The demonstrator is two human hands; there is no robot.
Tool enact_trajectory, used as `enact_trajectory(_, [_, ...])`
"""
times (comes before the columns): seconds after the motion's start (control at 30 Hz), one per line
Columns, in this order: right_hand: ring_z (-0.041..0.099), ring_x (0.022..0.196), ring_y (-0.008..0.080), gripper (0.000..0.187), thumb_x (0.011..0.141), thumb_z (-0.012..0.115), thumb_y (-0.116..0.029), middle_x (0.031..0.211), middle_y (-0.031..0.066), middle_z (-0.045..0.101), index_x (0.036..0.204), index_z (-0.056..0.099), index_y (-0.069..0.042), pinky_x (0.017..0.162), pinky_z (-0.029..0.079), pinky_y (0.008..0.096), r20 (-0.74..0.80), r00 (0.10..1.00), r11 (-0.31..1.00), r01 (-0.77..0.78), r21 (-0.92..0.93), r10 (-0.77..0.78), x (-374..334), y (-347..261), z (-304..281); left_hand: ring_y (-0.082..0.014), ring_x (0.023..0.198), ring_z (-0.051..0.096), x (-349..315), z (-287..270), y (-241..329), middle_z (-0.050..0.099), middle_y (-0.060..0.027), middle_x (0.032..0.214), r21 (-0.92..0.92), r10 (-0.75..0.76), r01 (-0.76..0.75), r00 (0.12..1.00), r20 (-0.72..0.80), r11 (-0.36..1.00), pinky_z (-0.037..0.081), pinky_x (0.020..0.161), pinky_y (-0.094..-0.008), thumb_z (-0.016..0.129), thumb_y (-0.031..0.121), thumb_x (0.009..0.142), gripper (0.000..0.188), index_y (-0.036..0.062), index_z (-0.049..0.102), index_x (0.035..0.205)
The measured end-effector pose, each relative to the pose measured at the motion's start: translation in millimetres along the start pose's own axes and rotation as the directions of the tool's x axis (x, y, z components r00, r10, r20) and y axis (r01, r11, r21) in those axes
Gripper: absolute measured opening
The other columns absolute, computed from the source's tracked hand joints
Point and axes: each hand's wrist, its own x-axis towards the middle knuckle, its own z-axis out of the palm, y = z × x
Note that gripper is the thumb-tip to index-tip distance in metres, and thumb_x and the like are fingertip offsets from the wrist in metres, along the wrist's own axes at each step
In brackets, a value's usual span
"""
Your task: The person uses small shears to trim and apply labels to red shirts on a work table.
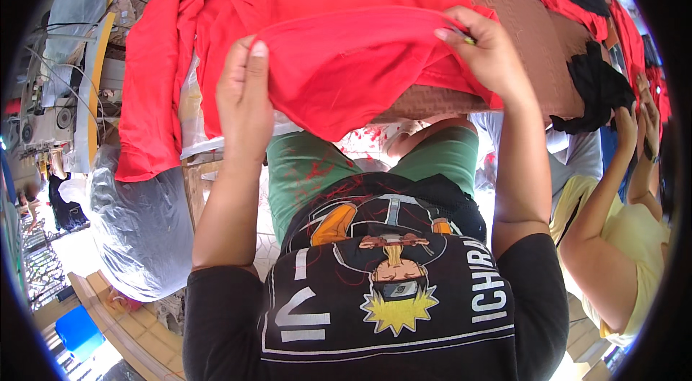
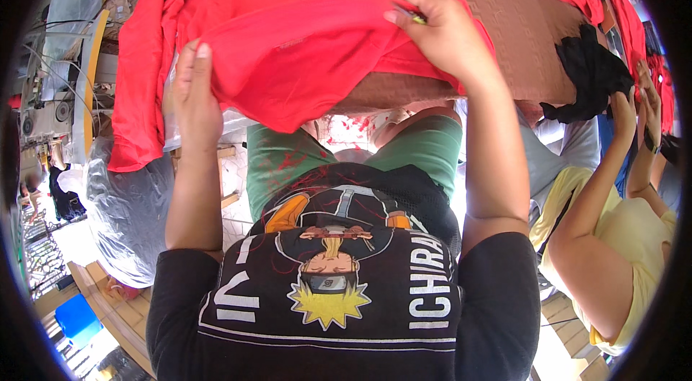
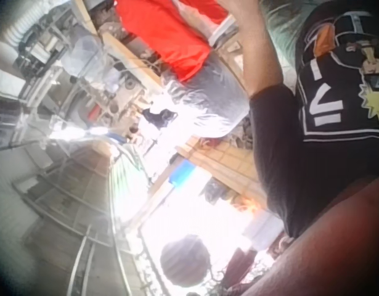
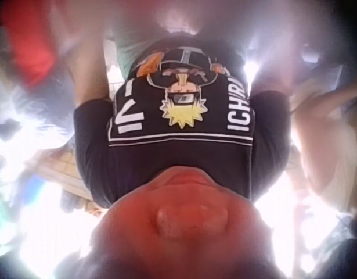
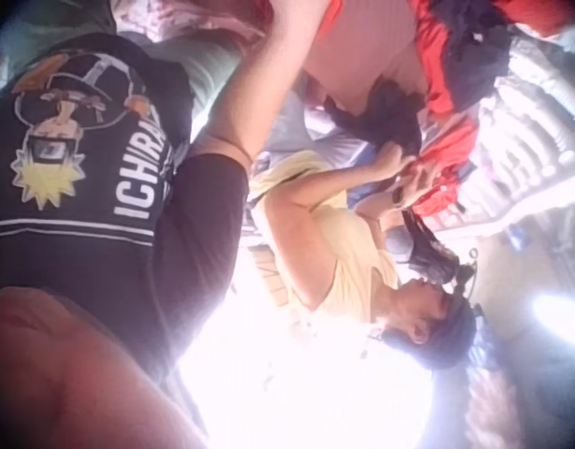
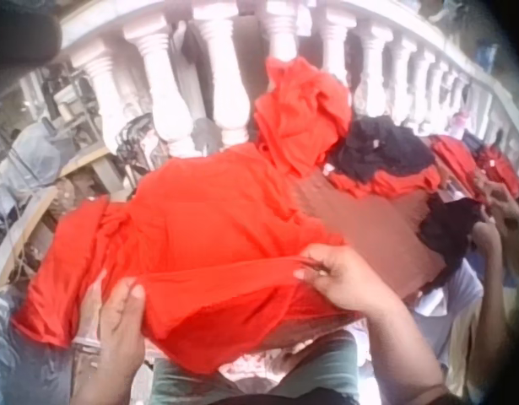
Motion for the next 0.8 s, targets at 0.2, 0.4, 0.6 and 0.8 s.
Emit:
enact_trajectory(0.2, [0.051,0.075,0.0043,0.015,0.087,0.069,-0.017,0.077,-0.0027,0.058,0.093,0.064,-0.004,0.071,0.042,0.0207,0.102,0.994,0.999,-0.021,-0.046,0.025,10.9,-20.7,-29.6,-0.0119,0.09,0.06,6.3,-14.4,-3.3,0.065,-0.0037,0.096,0.294,0.09,-0.1,0.995,0.047,0.951,0.046,0.083,-0.0243,0.051,0.022,0.099,0.024,0.0017,0.061,0.108])
enact_trajectory(0.4, [0.064,0.089,0.033,0.031,0.077,0.072,-0.023,0.106,0.0123,0.064,0.103,0.065,-0.007,0.076,0.05,0.0407,-0.059,0.995,0.802,0.032,-0.597,-0.084,13.5,11.4,-14.2,-0.0324,0.095,0.063,27.2,-23.4,-53.1,0.066,-0.0139,0.103,0.763,0.195,-0.237,0.97,0.147,0.601,0.049,0.084,-0.0369,0.063,0.019,0.089,0.026,0.0066,0.062,0.111])
enact_trajectory(0.6, [0.065,0.077,0.0287,0.023,0.079,0.072,-0.019,0.092,0.0107,0.067,0.098,0.066,-0.007,0.069,0.052,0.036,-0.241,0.955,0.927,0.074,-0.369,-0.172,16.0,-28.3,4.2,-0.0214,0.107,0.06,10.1,6.9,-19.3,0.062,-0.0105,0.115,0.605,0.138,-0.268,0.957,0.254,0.75,0.047,0.09,-0.0326,0.066,0.012,0.086,0.027,0.008,0.066,0.113])
enact_trajectory(0.8, [0.064,0.082,0.0154,0.019,0.085,0.068,-0.013,0.09,0.0093,0.069,0.1,0.065,-0.002,0.077,0.05,0.0287,0.034,0.998,0.985,0.059,-0.162,-0.054,19.3,-6.1,66.5,-0.0272,0.101,0.06,15.0,29.4,-56.0,0.057,-0.0113,0.12,0.652,0.13,-0.383,0.906,0.402,0.654,0.049,0.087,-0.0353,0.067,0.01,0.083,0.034,0.0115,0.064,0.118])
